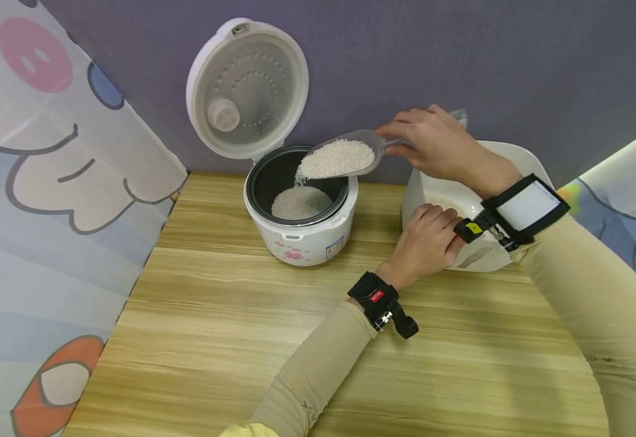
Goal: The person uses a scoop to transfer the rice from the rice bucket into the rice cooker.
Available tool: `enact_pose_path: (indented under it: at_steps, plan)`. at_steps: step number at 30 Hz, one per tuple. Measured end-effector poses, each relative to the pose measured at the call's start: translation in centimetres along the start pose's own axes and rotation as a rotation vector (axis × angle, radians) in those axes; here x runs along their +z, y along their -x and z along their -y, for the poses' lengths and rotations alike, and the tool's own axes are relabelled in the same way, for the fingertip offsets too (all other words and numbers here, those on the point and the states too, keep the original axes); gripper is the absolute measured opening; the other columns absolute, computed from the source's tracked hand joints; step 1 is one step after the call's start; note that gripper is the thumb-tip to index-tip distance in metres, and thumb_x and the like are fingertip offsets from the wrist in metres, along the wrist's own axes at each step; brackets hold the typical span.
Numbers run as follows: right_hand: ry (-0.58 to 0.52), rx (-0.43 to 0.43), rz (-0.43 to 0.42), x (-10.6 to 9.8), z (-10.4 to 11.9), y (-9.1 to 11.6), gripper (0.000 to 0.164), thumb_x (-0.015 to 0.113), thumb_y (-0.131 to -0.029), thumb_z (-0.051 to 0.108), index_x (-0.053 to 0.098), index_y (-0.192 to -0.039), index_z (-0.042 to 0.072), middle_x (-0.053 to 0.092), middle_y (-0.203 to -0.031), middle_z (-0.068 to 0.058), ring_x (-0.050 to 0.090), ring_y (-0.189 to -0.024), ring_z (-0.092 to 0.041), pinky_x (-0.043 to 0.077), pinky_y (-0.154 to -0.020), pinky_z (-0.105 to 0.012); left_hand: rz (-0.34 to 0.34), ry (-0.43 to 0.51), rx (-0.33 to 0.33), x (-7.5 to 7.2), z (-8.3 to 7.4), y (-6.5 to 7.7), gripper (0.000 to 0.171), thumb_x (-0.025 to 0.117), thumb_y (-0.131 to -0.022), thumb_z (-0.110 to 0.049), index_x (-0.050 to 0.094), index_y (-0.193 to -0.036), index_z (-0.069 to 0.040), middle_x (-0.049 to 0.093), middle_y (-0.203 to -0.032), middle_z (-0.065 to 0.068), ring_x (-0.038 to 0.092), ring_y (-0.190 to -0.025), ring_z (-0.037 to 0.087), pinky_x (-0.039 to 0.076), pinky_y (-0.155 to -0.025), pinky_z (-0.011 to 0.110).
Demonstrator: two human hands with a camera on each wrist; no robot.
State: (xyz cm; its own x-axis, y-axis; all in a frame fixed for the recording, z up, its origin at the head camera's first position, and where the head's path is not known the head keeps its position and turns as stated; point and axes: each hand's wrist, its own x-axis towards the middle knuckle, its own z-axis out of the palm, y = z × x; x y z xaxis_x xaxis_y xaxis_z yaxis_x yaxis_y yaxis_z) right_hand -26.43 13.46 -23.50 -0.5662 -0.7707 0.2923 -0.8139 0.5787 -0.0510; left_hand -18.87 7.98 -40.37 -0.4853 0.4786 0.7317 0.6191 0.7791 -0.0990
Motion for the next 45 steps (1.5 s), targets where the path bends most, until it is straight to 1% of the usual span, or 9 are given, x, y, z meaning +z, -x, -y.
enact_pose_path:
  at_steps: [10,15,20,28,31,38,45]
  plan:
    - [0.028,-0.012,-0.038,0.19,0.16,-0.32,0.031,0.071,-0.097,0.006,0.069,-0.127,0.000,0.070,-0.121,-0.021,0.064,-0.108,-0.042,0.042,-0.092,-0.059,0.002,0.010,-0.006,-0.06,0.09,0.04,0.025,0.052,-0.104,-0.035,0.072,-0.101,-0.021,0.069,-0.106,-0.010,0.062,-0.101,0.012,0.040,-0.103,0.028]
    - [0.031,-0.038,-0.076,0.44,0.17,-0.35,0.031,0.072,-0.095,0.005,0.070,-0.126,0.000,0.071,-0.120,-0.020,0.064,-0.106,-0.042,0.042,-0.091,-0.058,-0.009,0.009,-0.007,-0.08,0.16,0.05,0.023,0.053,-0.103,-0.033,0.072,-0.098,-0.021,0.069,-0.104,-0.010,0.062,-0.100,0.012,0.040,-0.103,0.028]
    - [0.043,-0.055,-0.093,0.65,0.25,-0.38,0.031,0.071,-0.095,0.004,0.069,-0.126,0.000,0.071,-0.120,-0.020,0.064,-0.106,-0.042,0.041,-0.091,-0.057,-0.017,0.003,-0.003,-0.04,0.24,0.08,0.023,0.051,-0.102,-0.030,0.070,-0.094,-0.021,0.068,-0.100,-0.010,0.062,-0.097,0.011,0.041,-0.104,0.028]
    - [0.096,-0.142,-0.156,0.80,0.34,-0.41,0.032,0.072,-0.094,0.001,0.069,-0.126,-0.001,0.071,-0.116,-0.021,0.064,-0.101,-0.042,0.042,-0.087,-0.057,-0.022,0.020,-0.005,-0.11,0.27,0.06,0.023,0.051,-0.101,-0.027,0.070,-0.092,-0.020,0.068,-0.098,-0.009,0.063,-0.096,0.012,0.042,-0.102,0.028]
    - [0.108,-0.156,-0.171,0.75,0.35,-0.51,0.033,0.072,-0.094,0.001,0.068,-0.126,-0.002,0.070,-0.115,-0.021,0.064,-0.101,-0.043,0.042,-0.087,-0.058,-0.023,0.013,-0.004,-0.10,0.27,0.04,0.023,0.051,-0.102,-0.028,0.070,-0.092,-0.020,0.069,-0.098,-0.009,0.063,-0.096,0.012,0.041,-0.102,0.028]
    - [0.145,-0.168,-0.178,0.62,0.51,-0.59,0.033,0.071,-0.095,0.000,0.068,-0.128,-0.001,0.070,-0.116,-0.022,0.064,-0.101,-0.042,0.042,-0.088,-0.058,-0.003,0.010,-0.006,-0.07,0.26,-0.01,0.025,0.050,-0.104,-0.030,0.069,-0.091,-0.021,0.068,-0.097,-0.010,0.062,-0.097,0.012,0.041,-0.103,0.029]
    - [0.187,-0.174,-0.169,0.50,0.68,-0.69,0.034,0.071,-0.095,0.000,0.068,-0.129,-0.001,0.070,-0.118,-0.022,0.064,-0.102,-0.042,0.043,-0.089,-0.058,-0.016,0.011,-0.007,0.07,0.34,0.04,0.026,0.050,-0.104,-0.031,0.071,-0.093,-0.021,0.069,-0.099,-0.010,0.063,-0.097,0.012,0.041,-0.102,0.029]
